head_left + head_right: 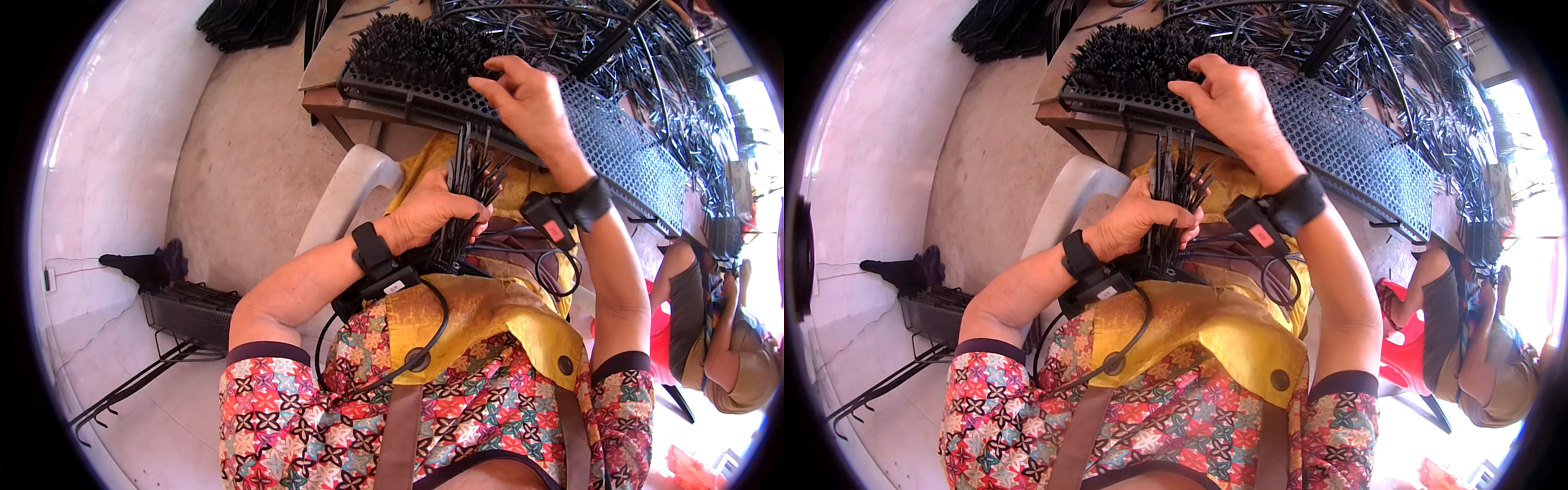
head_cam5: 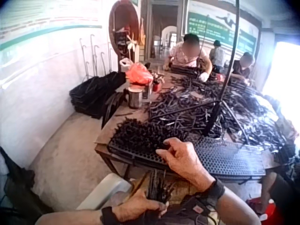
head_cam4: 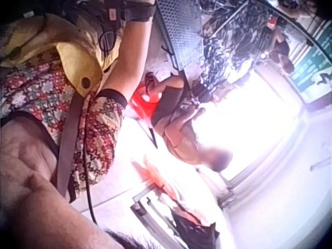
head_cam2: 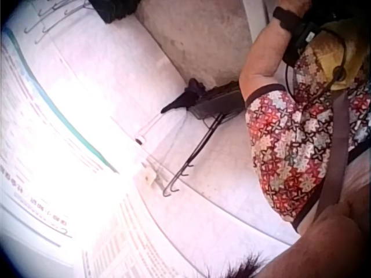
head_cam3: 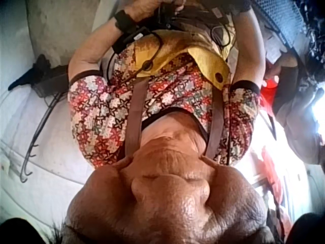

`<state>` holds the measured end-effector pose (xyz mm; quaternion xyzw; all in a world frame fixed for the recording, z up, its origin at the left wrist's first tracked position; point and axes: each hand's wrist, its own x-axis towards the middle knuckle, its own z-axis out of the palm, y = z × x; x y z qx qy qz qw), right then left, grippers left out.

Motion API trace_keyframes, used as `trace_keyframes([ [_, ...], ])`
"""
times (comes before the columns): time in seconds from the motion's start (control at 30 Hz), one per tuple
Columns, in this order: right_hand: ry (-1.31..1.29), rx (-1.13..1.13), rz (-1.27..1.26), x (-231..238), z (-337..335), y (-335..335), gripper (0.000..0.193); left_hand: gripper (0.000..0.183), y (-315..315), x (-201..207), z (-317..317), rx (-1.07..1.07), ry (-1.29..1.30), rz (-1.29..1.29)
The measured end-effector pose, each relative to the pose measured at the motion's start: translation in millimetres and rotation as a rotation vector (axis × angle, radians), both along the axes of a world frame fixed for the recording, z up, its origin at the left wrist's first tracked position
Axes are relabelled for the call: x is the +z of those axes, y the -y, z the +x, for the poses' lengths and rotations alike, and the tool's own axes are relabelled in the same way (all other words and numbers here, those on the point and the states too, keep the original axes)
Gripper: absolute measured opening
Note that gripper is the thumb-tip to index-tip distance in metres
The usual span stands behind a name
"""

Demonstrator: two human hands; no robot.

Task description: The person takes individual black plastic components from a large pile on a table and fits them onto the teeth of a black serrated rack one by one.

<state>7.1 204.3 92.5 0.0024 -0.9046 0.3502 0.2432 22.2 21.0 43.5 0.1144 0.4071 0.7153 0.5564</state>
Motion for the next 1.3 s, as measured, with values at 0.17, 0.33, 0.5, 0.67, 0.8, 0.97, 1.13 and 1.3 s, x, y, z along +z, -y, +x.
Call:
trace_keyframes([
  [0.17, 0.556, 0.349, -0.392, 23.1, 29.6, -4.3, 0.018, 0.04, 1.6, 1.9, 1.3, -0.087, -0.02, 0.052],
  [0.33, 0.422, 0.273, -0.358, 17.6, 37.7, -3.8, 0.015, 0.04, -0.8, 1.8, -0.3, -0.067, -0.02, 0.023],
  [0.5, 0.167, 0.096, -0.253, 9.3, 36.7, -0.7, 0.013, 0.037, -2.1, 1.5, -1.8, 0.004, -0.066, -0.021],
  [0.67, 0.042, 0.045, -0.126, 13.5, 42.5, 12.9, 0.012, 0.037, -1.4, 1.5, -1.9, 0.026, -0.079, 0.008],
  [0.8, -0.012, 0.004, -0.124, 8.8, 41.4, 6.2, 0.012, 0.039, -0.3, 2.0, -1.8, -0.004, -0.078, 0.036],
  [0.97, -0.166, -0.297, -0.215, -1.6, 28.6, -31.0, 0.016, 0.041, -1.7, 0.2, -2.7, 0.03, -0.04, 0.012],
  [1.13, -0.247, -0.304, -0.193, 6.3, 17.7, -38.9, 0.016, 0.038, -1.6, -2.0, -3.5, 0.088, 0.005, -0.001],
  [1.3, -0.029, -0.132, -0.16, 12.2, 29.2, -12.3, 0.013, 0.036, -1.0, -2.4, -3.3, 0.076, -0.029, -0.012],
])
